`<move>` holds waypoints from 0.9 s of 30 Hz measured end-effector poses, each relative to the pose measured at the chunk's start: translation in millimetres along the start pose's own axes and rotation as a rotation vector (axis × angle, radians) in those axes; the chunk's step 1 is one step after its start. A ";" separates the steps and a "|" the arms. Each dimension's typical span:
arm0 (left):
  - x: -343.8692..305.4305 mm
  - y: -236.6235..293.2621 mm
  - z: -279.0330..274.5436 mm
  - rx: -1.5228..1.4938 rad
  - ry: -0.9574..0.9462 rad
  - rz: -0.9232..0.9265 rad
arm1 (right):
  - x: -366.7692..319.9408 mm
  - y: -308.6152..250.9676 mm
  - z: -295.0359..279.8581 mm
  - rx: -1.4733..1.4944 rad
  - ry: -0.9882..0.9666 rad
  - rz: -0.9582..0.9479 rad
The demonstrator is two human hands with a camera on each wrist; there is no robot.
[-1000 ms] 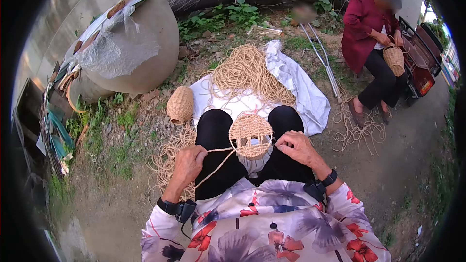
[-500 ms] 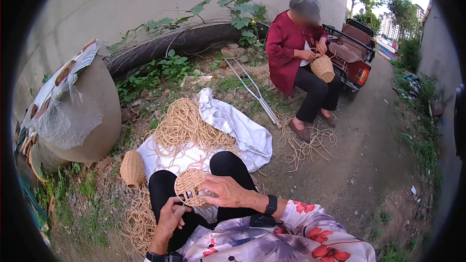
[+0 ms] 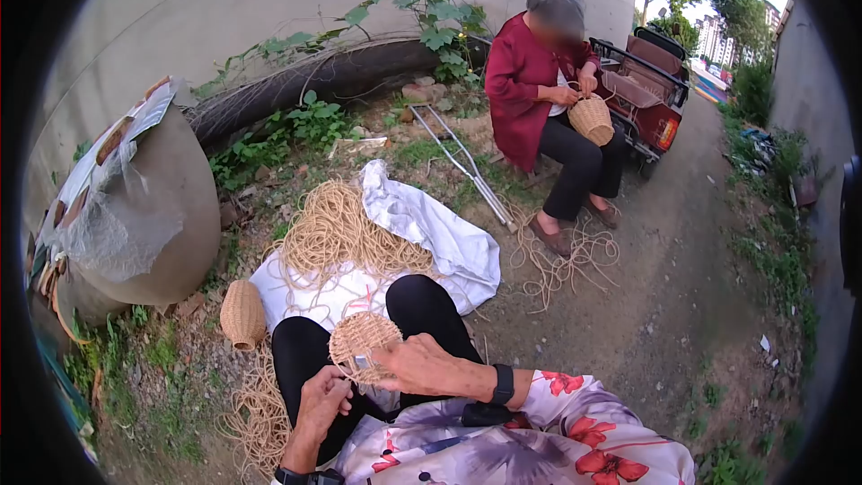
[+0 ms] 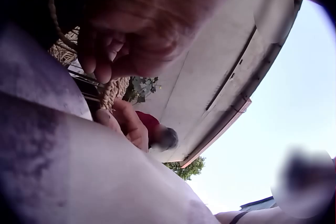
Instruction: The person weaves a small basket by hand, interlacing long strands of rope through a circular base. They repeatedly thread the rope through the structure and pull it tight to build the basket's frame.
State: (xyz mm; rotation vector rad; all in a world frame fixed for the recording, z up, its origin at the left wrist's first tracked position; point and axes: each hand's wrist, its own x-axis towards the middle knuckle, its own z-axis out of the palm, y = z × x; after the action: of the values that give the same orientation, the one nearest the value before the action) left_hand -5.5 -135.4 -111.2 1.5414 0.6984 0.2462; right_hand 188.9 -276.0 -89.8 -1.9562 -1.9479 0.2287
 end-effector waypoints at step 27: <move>-36.0 12.3 -9.0 0.663 0.126 0.611 | 36.3 -18.2 15.7 0.112 0.124 -0.218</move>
State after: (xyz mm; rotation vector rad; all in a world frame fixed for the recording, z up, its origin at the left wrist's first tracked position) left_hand -35.4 -147.6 -89.2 2.3785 0.3964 0.6141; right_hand 167.4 -238.3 -92.4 -1.6336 -2.0018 0.1504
